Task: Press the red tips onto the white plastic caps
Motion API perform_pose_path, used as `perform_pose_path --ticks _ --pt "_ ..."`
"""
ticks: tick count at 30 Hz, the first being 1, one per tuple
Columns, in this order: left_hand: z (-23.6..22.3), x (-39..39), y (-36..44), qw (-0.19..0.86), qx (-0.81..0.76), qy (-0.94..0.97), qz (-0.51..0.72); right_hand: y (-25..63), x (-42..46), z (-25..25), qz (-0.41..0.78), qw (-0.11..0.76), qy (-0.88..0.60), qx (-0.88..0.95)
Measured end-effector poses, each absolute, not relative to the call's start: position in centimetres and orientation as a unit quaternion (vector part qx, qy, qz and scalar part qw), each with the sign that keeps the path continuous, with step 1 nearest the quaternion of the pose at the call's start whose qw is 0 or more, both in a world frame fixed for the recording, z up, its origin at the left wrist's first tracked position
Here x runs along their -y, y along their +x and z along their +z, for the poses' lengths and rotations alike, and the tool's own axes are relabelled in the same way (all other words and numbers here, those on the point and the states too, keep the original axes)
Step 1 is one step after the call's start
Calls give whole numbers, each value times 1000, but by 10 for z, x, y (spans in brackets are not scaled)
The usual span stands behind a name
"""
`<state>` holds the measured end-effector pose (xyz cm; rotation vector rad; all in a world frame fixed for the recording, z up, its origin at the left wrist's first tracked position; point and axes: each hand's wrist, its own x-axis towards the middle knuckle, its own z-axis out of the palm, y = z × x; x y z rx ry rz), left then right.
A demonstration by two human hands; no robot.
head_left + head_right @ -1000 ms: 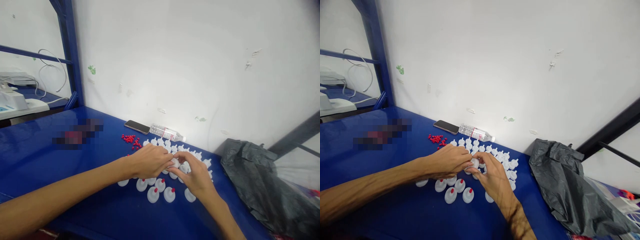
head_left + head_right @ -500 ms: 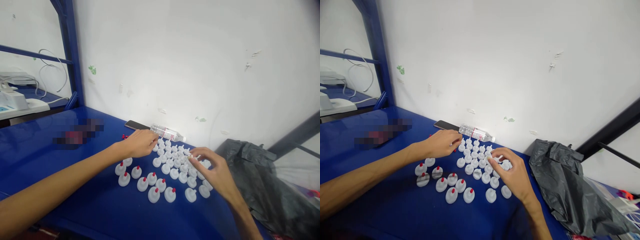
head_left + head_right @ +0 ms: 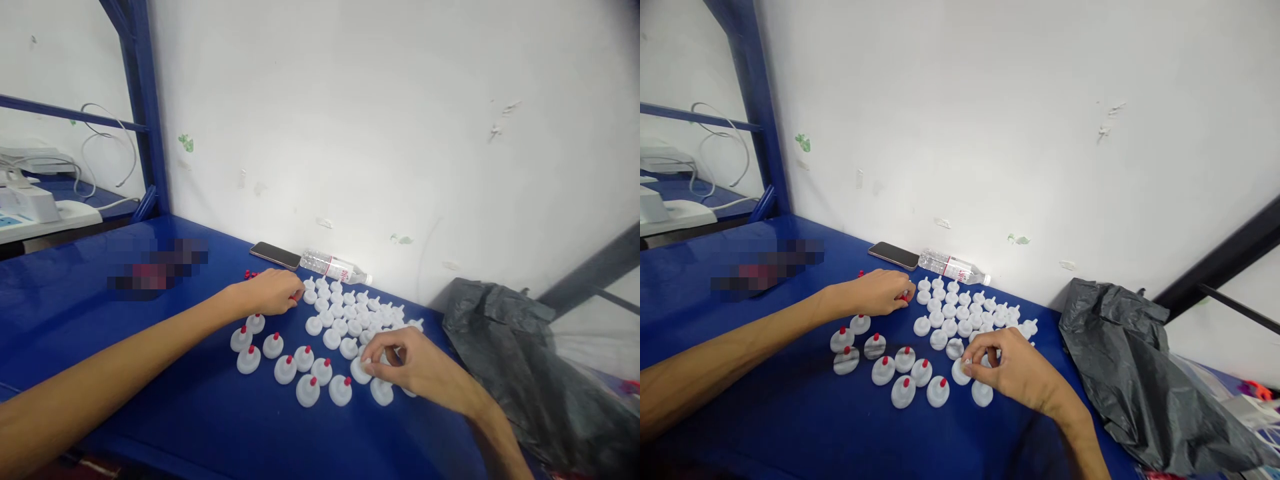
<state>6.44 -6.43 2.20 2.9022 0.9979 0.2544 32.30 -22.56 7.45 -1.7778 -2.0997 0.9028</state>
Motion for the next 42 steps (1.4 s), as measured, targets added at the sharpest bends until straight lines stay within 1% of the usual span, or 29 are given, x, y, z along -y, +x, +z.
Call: perform_pose_path --ticks 4,9,14,16,21,27,33,35,38,42 --pt "21 59 62 20 -336 938 78 323 226 73 301 124 -618 716" --pt "22 60 63 13 -338 937 86 321 229 76 301 150 -611 717" --pt "31 69 67 -13 -339 934 110 310 226 68 307 120 -574 750" --pt "34 71 69 -33 -333 934 123 308 225 64 310 122 -563 756" --pt "38 77 72 -58 -306 936 162 310 227 66 292 176 -558 757" --pt "41 96 80 -42 -246 945 211 307 227 64 298 279 -569 713" --pt "39 124 92 -28 -185 960 207 308 213 36 209 375 -554 713" --pt "36 130 95 -42 -172 963 202 307 212 30 203 388 -544 716" --pt "34 134 98 -62 -163 964 201 304 213 28 210 386 -533 724" --pt "34 135 98 -45 -180 956 227 300 218 30 184 383 -532 733"
